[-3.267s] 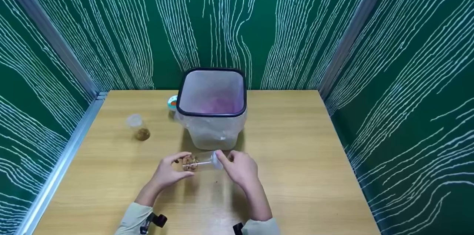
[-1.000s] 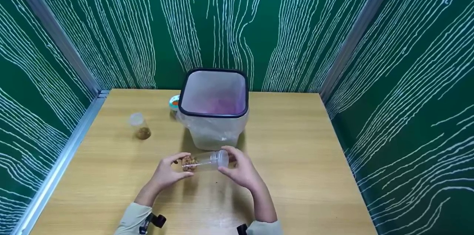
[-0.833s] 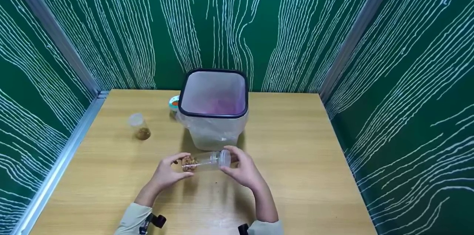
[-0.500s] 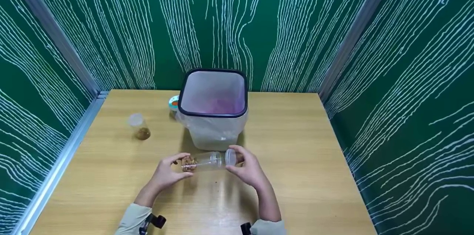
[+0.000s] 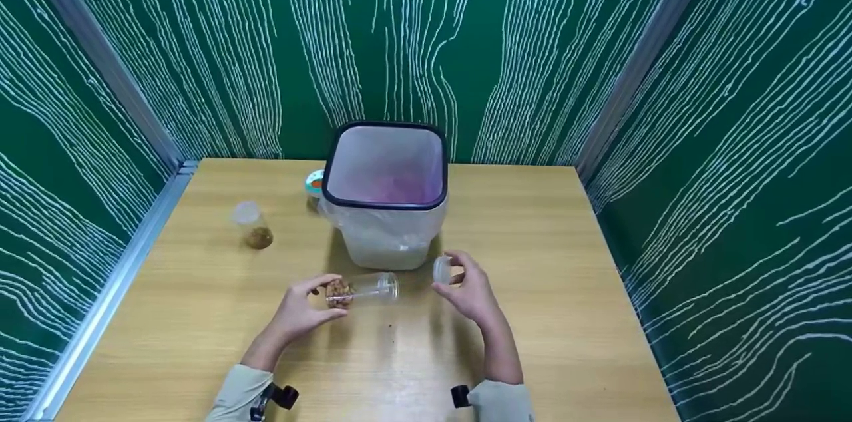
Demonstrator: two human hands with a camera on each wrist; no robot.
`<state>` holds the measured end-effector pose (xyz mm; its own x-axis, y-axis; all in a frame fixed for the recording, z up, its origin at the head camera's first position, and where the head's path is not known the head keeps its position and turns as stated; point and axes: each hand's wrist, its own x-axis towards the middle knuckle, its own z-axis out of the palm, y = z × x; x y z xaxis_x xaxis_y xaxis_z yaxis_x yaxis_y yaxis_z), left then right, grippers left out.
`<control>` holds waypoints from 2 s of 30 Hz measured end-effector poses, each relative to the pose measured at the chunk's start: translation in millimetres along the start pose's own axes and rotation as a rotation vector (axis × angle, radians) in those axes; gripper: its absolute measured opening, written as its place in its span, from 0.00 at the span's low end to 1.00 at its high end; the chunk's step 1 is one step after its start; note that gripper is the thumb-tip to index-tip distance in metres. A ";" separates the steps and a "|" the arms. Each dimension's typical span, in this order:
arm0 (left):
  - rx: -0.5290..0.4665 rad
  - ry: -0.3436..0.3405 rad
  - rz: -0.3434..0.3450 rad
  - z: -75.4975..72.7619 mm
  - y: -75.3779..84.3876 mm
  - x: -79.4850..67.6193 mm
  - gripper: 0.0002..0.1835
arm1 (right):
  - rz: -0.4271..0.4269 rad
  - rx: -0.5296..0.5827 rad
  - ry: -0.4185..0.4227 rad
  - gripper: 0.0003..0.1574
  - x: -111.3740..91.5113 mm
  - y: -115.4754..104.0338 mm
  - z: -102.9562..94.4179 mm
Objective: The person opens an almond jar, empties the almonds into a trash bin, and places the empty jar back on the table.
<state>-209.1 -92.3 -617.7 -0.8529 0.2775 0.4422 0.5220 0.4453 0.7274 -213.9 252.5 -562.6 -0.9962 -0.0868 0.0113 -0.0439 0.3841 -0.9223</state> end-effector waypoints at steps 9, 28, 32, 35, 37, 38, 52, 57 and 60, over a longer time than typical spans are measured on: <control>-0.004 -0.006 -0.014 -2.7 -1.9 -1.2 0.33 | 0.066 0.174 0.051 0.37 7.0 13.5 -7.0; -0.037 -0.013 -0.051 0.5 -2.1 -0.6 0.31 | 0.091 0.249 0.239 0.37 12.7 39.6 -11.7; -0.051 -0.018 -0.056 0.0 -3.7 -2.0 0.31 | 0.107 0.270 0.268 0.37 16.4 48.2 -11.7; -0.069 -0.028 -0.059 -0.4 -4.7 -3.2 0.31 | 0.108 0.274 0.285 0.40 19.1 52.1 -13.0; -0.074 -0.030 -0.060 -0.6 -5.3 -4.2 0.31 | 0.109 0.262 0.293 0.41 20.9 54.9 -14.2; -0.078 -0.030 -0.060 -0.7 -5.6 -4.7 0.31 | 0.109 0.256 0.297 0.41 22.0 56.5 -14.8; -0.057 -0.038 -0.070 3.5 -7.5 -8.9 0.34 | 0.126 -0.107 0.357 0.38 40.7 72.3 -41.4; -0.061 -0.037 -0.060 6.2 -7.5 -6.4 0.34 | 0.111 -0.147 0.372 0.38 54.9 78.4 -55.5; -0.065 -0.033 -0.047 7.3 -7.6 -5.0 0.35 | 0.116 -0.146 0.351 0.38 65.0 81.1 -61.6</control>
<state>-208.8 -90.8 -629.2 -0.8753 0.2863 0.3897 0.4790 0.4028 0.7800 -286.9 334.6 -612.8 -0.9595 0.2743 0.0646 0.0853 0.5013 -0.8611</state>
